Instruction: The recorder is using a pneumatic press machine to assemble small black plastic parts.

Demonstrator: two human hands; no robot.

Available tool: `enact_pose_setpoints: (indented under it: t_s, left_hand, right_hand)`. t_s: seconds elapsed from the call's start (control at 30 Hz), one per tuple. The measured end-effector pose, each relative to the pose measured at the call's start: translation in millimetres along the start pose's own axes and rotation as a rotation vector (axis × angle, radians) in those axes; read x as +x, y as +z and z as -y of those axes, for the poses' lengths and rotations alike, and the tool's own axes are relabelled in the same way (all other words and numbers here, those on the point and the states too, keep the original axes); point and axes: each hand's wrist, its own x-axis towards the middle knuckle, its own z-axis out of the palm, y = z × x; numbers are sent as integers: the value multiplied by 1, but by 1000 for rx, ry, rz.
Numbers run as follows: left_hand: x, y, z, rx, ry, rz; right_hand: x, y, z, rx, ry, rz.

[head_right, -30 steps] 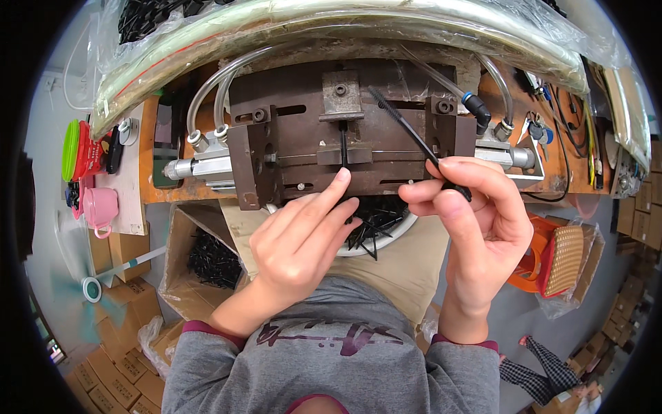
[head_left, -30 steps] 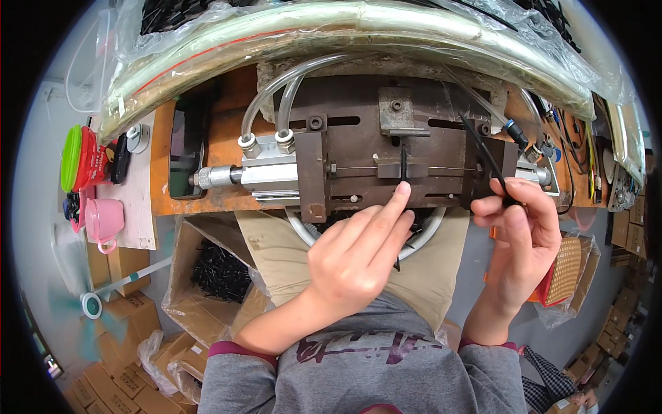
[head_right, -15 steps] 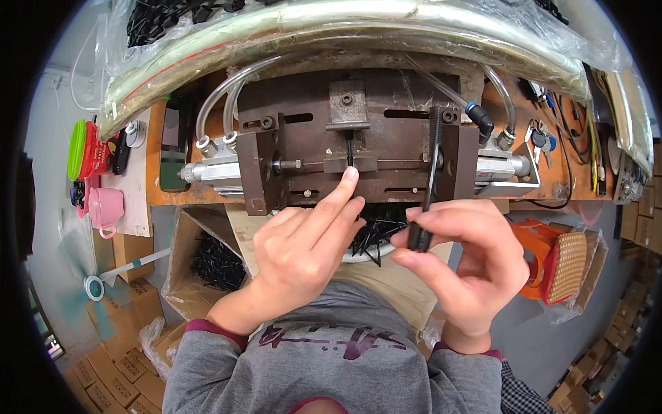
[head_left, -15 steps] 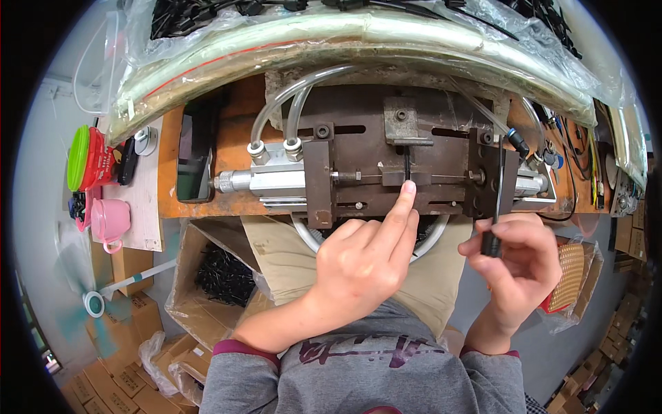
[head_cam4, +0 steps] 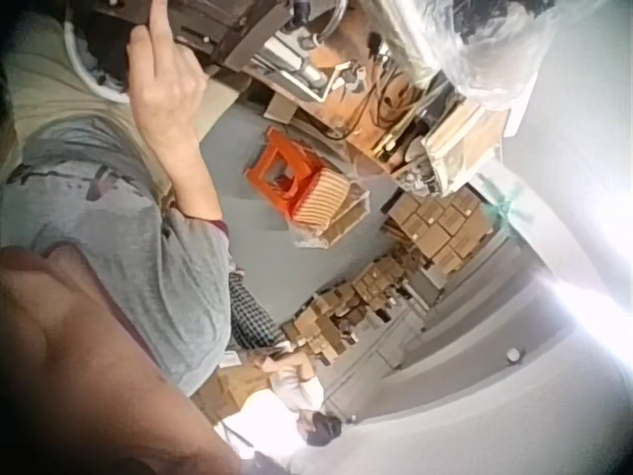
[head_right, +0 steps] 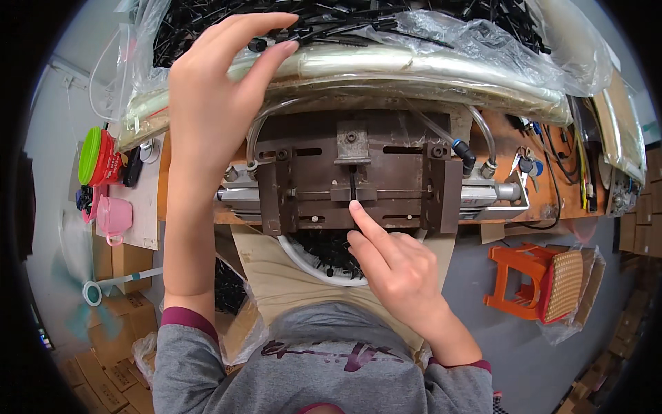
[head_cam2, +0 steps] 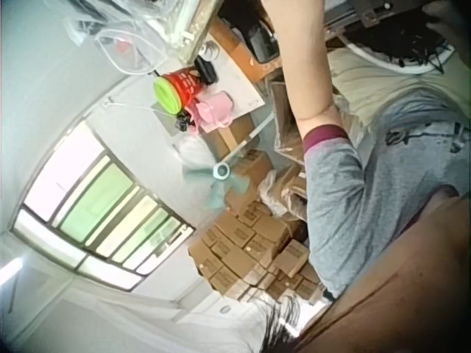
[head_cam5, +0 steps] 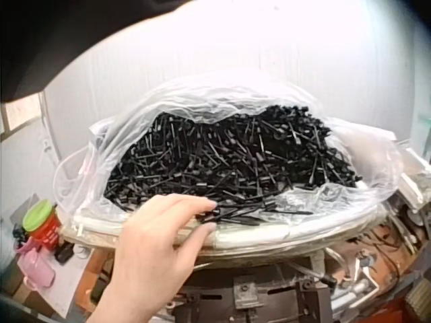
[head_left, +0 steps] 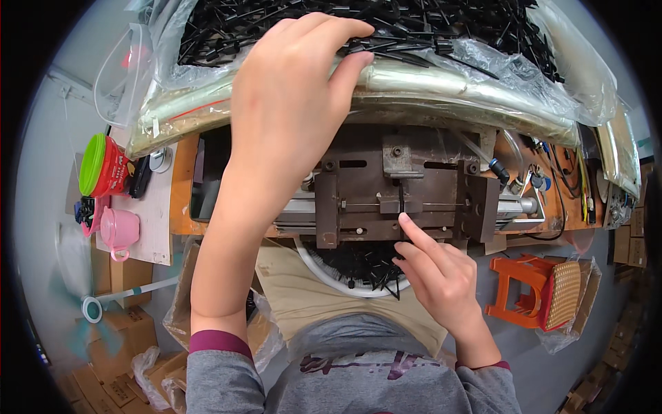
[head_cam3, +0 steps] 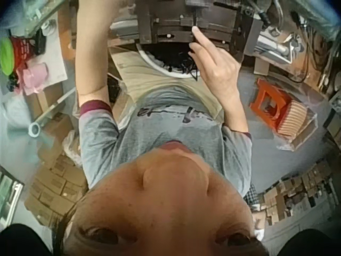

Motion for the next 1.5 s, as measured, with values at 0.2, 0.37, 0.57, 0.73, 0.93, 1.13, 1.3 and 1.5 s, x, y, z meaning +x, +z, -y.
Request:
enact_pose_setpoints:
  t_s: [0.2, 0.37, 0.57, 0.73, 0.93, 1.13, 1.3, 1.5]
  left_hand:
    - [11, 11, 9, -109, -56, 147]
    - [10, -7, -1, -227, -132, 163]
    - [-18, -43, -26, -660, -443, 206]
    - [-56, -66, -51, -654, -435, 276]
    - [-99, -59, -76, -690, -344, 348]
    - [-131, -37, -91, -531, -250, 390]
    - [-148, -20, -99, -369, -188, 359]
    - [-147, -6, -100, -207, -62, 352]
  right_hand:
    - [6, 3, -2, -84, -51, -9]
    - [8, -2, 0, -82, -38, 18]
    - [29, -24, -5, 66, 2, -56]
    - [88, -38, -17, 73, -89, -329]
    - [173, -41, -37, -164, -290, -240]
    - [212, -40, -55, -395, -344, -6]
    - [221, -50, -62, -285, -197, 230]
    - [216, -66, -53, -343, -118, 314]
